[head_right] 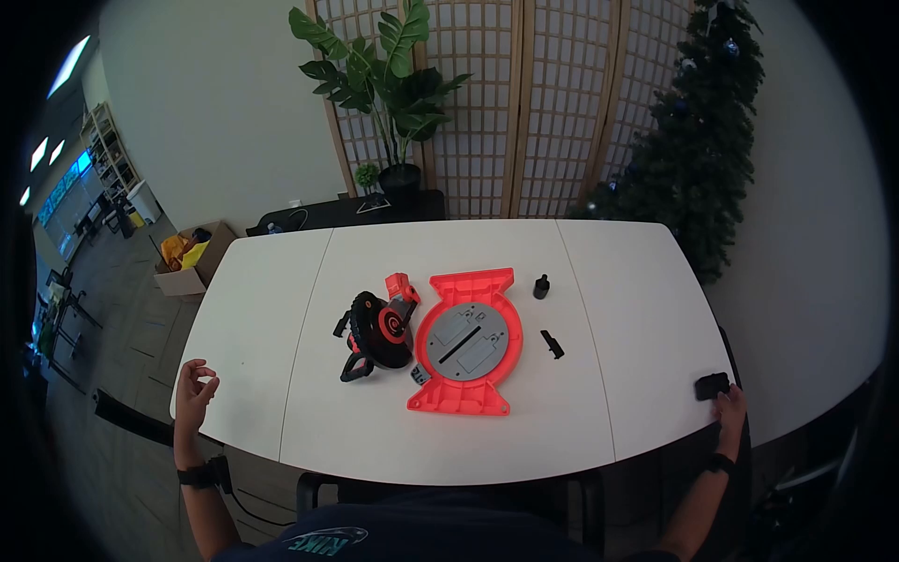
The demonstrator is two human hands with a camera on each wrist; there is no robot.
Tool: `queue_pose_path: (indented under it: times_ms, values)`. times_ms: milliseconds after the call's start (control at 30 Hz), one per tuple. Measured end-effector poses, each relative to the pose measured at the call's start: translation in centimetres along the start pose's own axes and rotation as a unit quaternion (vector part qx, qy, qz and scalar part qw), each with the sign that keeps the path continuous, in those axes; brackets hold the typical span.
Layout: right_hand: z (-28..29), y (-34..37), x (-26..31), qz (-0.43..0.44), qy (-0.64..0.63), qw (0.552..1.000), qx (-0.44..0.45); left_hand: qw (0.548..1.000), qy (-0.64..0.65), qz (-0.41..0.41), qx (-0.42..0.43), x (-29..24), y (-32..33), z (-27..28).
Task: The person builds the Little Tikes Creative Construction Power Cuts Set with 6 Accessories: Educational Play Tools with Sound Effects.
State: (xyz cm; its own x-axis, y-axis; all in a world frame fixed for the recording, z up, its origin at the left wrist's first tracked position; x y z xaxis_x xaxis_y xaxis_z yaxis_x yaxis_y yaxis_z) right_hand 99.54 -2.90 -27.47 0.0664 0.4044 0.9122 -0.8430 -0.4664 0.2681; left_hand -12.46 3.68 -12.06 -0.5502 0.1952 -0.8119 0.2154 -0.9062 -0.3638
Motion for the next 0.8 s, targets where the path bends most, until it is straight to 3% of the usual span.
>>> queue_pose_path:
  times_ms: [67,133,167,200,233,333,367,433,467,533,567,733,800]
  values:
    - [0.2,-1.0,-0.2,0.001,-0.001,1.000,-0.003,1.000,0.001,0.000,-0.002,0.0,0.0,0.0]
    - [1.1,-1.6,1.0,0.077,0.141,0.983,-0.089,1.000,0.006,-0.003,0.003,-0.4,-0.1,-0.2]
    - [1.5,-4.3,0.0,0.077,0.142,0.983,-0.089,1.000,0.012,-0.008,0.008,-0.7,-0.2,-0.4]
    - [1.5,-5.6,1.2,0.222,0.201,0.941,-0.157,1.000,0.012,-0.007,0.008,-0.8,-0.4,-0.6]
    - [1.1,-5.1,2.3,0.360,0.255,0.870,-0.220,1.000,0.013,-0.021,0.018,-1.0,-0.8,-1.0]
    - [-4.3,2.4,8.5,0.285,0.193,0.932,-0.112,0.998,0.001,-0.037,0.043,-3.0,-2.1,-2.3]
    - [-6.0,5.4,11.0,0.285,0.193,0.932,-0.111,0.997,-0.011,-0.039,0.059,-3.8,-2.6,-3.0]
    - [-10.6,10.7,15.1,0.276,0.194,0.941,0.018,0.996,-0.006,-0.053,0.065,-5.1,-3.7,-4.3]
    - [-12.1,13.6,16.6,0.275,0.194,0.941,0.018,0.995,-0.016,-0.048,0.091,-5.6,-4.1,-5.2]
    - [-15.8,18.2,19.3,0.270,0.210,0.934,0.103,0.990,-0.026,-0.054,0.125,-6.9,-5.1,-7.0]
    - [-17.0,19.5,20.2,0.270,0.210,0.934,0.103,0.990,-0.026,-0.054,0.125,-7.3,-5.7,-7.6]
    - [-24.0,26.1,22.5,0.340,0.271,0.863,0.257,0.975,-0.065,-0.106,0.183,-9.2,-7.9,-11.3]
    - [-25.9,28.1,22.9,0.344,0.300,0.847,0.272,0.966,-0.070,-0.132,0.212,-9.4,-8.8,-12.9]
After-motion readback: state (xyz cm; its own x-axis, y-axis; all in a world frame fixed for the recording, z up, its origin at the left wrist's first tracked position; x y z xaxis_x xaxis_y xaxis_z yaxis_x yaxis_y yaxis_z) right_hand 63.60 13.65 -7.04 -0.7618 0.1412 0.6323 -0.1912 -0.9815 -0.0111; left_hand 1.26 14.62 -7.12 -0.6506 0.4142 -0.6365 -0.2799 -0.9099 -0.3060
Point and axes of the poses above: each hand's wrist, its own y-axis away from the middle knuckle, its own z-axis out of the back of the hand, x = y × z, the point moved 7 cm from there along -y, towards the middle knuckle, and after that the axes turned 14 degrees about -z, right-handed, at the moved point
